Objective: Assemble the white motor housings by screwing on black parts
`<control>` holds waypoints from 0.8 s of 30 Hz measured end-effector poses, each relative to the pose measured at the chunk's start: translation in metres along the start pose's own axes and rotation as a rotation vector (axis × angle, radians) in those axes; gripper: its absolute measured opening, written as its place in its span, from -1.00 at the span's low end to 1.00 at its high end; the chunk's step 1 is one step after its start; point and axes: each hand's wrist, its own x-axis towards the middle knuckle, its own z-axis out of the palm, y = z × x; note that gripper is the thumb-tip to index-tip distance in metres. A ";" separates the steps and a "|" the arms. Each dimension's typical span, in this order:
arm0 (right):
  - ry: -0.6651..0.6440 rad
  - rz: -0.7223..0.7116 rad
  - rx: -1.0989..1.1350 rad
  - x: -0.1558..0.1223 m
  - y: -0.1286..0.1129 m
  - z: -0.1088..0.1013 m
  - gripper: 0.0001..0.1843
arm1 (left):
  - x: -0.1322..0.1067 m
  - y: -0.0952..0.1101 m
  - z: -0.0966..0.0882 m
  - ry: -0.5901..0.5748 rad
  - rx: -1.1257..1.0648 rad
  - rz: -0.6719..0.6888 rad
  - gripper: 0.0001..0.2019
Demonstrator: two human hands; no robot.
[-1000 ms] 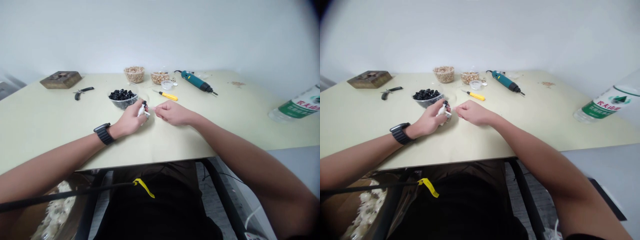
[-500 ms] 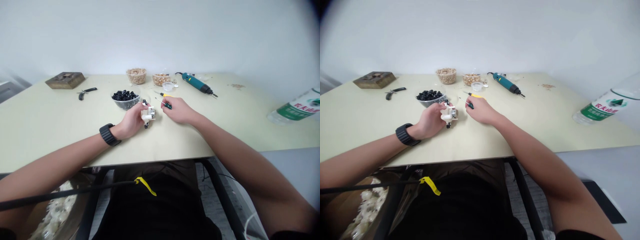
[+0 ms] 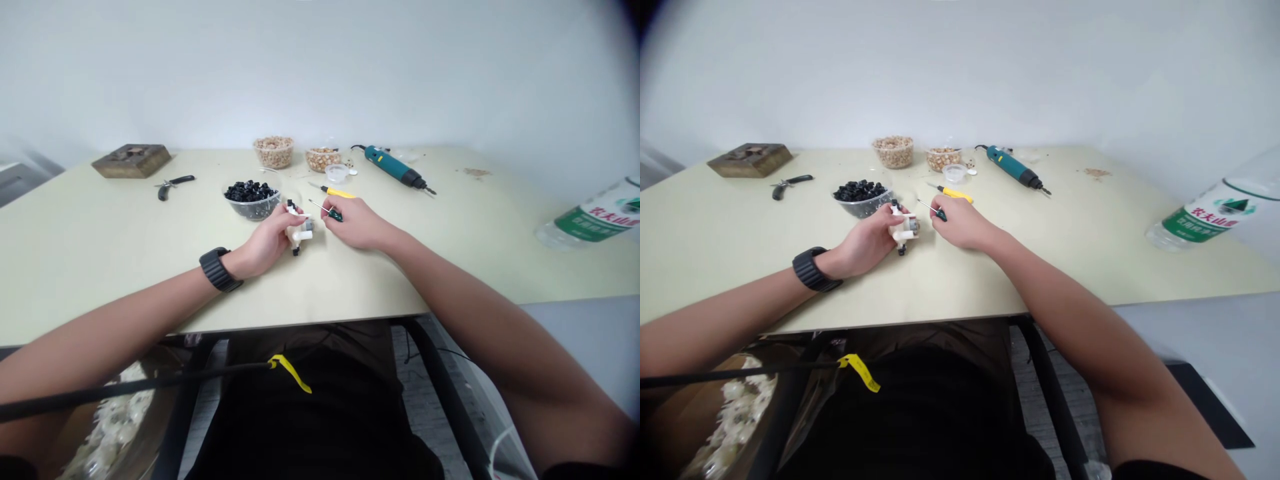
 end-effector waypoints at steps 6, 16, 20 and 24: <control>0.002 -0.014 0.011 0.000 0.002 0.001 -0.90 | -0.001 0.000 -0.002 -0.019 0.069 0.011 -0.70; 0.073 -0.024 0.410 0.000 -0.007 0.008 -0.75 | 0.003 -0.004 -0.007 -0.014 0.028 0.009 -0.80; 0.000 -0.110 0.520 -0.001 -0.009 0.012 -0.71 | 0.005 -0.007 -0.012 -0.017 0.016 0.027 -0.67; 0.002 -0.134 0.492 -0.001 -0.007 0.011 -0.75 | 0.002 -0.003 -0.011 -0.059 0.031 0.036 -0.59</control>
